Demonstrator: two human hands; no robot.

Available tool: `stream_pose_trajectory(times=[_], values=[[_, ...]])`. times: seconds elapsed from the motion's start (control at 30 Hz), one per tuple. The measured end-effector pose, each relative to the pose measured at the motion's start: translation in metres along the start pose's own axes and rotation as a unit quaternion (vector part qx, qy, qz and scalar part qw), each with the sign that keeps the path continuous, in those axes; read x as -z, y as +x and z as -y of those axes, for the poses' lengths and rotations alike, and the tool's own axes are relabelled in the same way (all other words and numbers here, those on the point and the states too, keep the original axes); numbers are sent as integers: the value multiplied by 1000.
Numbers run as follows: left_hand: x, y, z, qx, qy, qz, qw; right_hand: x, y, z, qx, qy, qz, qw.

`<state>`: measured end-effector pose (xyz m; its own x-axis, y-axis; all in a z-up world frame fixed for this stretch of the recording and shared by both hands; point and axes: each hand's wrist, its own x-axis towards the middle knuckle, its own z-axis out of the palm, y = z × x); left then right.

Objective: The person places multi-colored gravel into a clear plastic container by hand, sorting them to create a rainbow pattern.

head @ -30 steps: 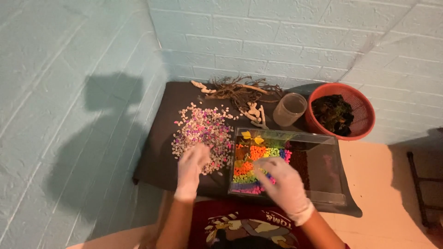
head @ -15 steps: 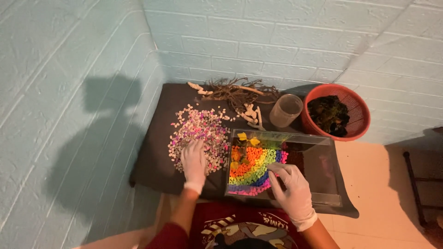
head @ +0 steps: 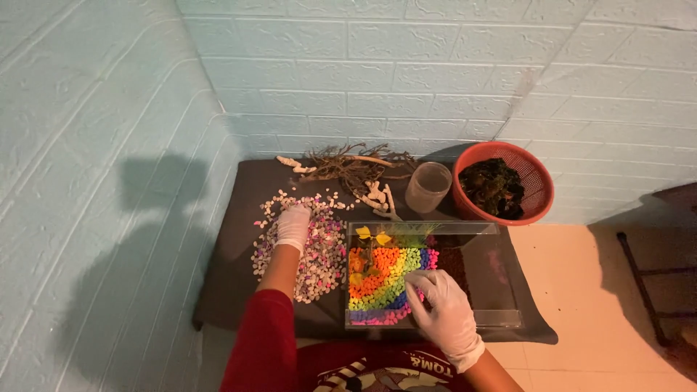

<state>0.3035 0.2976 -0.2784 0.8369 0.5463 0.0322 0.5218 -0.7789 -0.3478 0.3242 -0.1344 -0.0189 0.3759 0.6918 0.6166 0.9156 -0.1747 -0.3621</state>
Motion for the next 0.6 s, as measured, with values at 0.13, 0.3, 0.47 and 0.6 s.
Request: stream_pose_trajectory(times=[0.13, 0.3, 0.47, 0.6], values=[[45, -22, 20, 51, -158, 63, 984, 1, 2, 1, -5, 5, 4, 1000], [70, -55, 48, 148, -404, 39, 902, 1, 2, 0, -9, 2, 8, 1000], [49, -61, 38, 94, -348, 48, 932, -1, 0, -1, -1, -2, 6, 1000], [26, -58, 34, 76, -309, 0, 948, 1, 0, 0, 5, -3, 2, 1000]])
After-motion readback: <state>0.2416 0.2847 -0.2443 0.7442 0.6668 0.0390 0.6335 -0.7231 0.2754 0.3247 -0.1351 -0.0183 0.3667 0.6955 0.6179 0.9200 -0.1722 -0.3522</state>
